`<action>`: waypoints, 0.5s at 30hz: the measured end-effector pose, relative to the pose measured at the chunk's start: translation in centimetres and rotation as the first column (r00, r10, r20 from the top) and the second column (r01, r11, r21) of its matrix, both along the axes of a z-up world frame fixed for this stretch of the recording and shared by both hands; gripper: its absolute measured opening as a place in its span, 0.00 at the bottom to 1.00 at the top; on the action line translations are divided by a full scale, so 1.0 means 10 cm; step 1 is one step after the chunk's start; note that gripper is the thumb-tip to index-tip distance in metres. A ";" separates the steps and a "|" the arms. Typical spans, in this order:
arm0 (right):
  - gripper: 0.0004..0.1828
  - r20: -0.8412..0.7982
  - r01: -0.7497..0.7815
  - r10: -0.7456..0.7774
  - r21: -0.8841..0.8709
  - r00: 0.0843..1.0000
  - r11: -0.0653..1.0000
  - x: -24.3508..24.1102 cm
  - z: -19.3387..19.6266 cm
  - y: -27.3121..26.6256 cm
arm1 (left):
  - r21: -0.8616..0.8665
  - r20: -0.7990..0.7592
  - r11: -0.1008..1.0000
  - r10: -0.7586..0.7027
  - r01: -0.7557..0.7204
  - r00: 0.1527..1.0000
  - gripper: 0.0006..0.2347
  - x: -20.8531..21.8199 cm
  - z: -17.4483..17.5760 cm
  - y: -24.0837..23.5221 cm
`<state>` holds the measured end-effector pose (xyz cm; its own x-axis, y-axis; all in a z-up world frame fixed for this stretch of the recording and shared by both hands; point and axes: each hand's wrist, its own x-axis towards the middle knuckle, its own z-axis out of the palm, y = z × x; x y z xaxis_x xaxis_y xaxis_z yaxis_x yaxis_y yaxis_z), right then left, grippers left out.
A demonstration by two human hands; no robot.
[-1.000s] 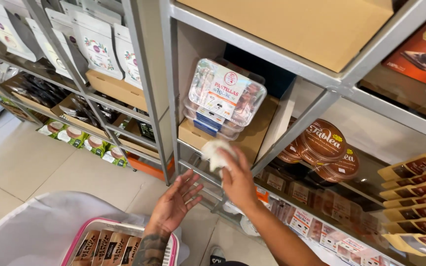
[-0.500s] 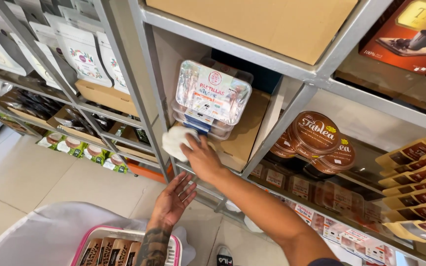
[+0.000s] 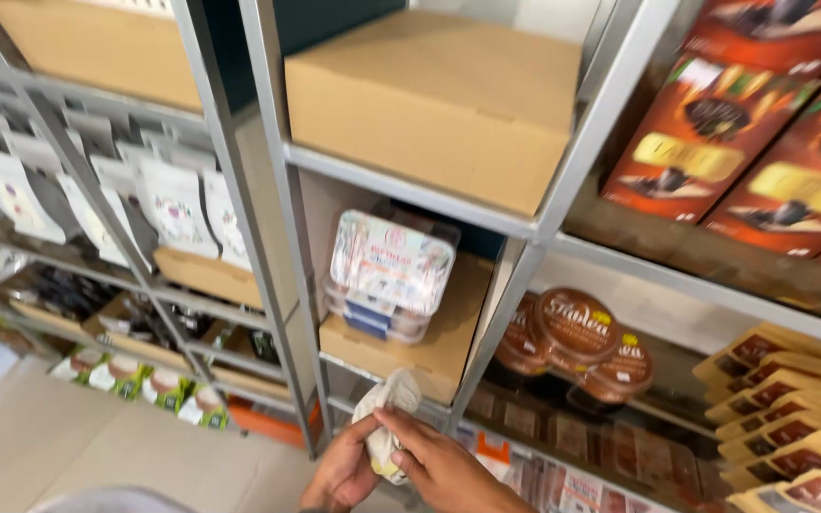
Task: The person takes packaged food items from a pink and white basket, wipes them with a cloth, and places them onto metal shelves. The person handles bags of coffee and boxes of chocolate, arranging them on the shelves.
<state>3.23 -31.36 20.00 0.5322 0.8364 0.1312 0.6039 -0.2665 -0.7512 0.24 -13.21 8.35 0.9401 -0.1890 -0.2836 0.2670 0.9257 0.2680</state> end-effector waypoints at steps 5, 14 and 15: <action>0.26 -0.064 0.016 -0.009 0.119 0.998 0.993 0.17 0.63 0.11 | 0.367 0.205 0.898 0.178 -0.244 0.962 0.30 0.00 1.36 0.12; 0.18 0.463 0.018 -0.338 0.569 0.819 0.822 0.49 2.29 0.19 | 0.280 0.925 -0.465 -0.105 -0.840 0.366 0.20 0.22 3.66 0.41; 0.18 0.471 0.012 -0.340 0.571 0.814 0.821 0.56 2.46 0.19 | 0.270 0.928 -0.466 -0.107 -0.843 0.357 0.20 0.34 3.83 0.48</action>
<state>8.78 -29.44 44.58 0.3671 0.4456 0.8165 0.9246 -0.0790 -0.3726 3.59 -8.38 46.67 0.3800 0.2366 0.8942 -0.5767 -0.6952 0.4290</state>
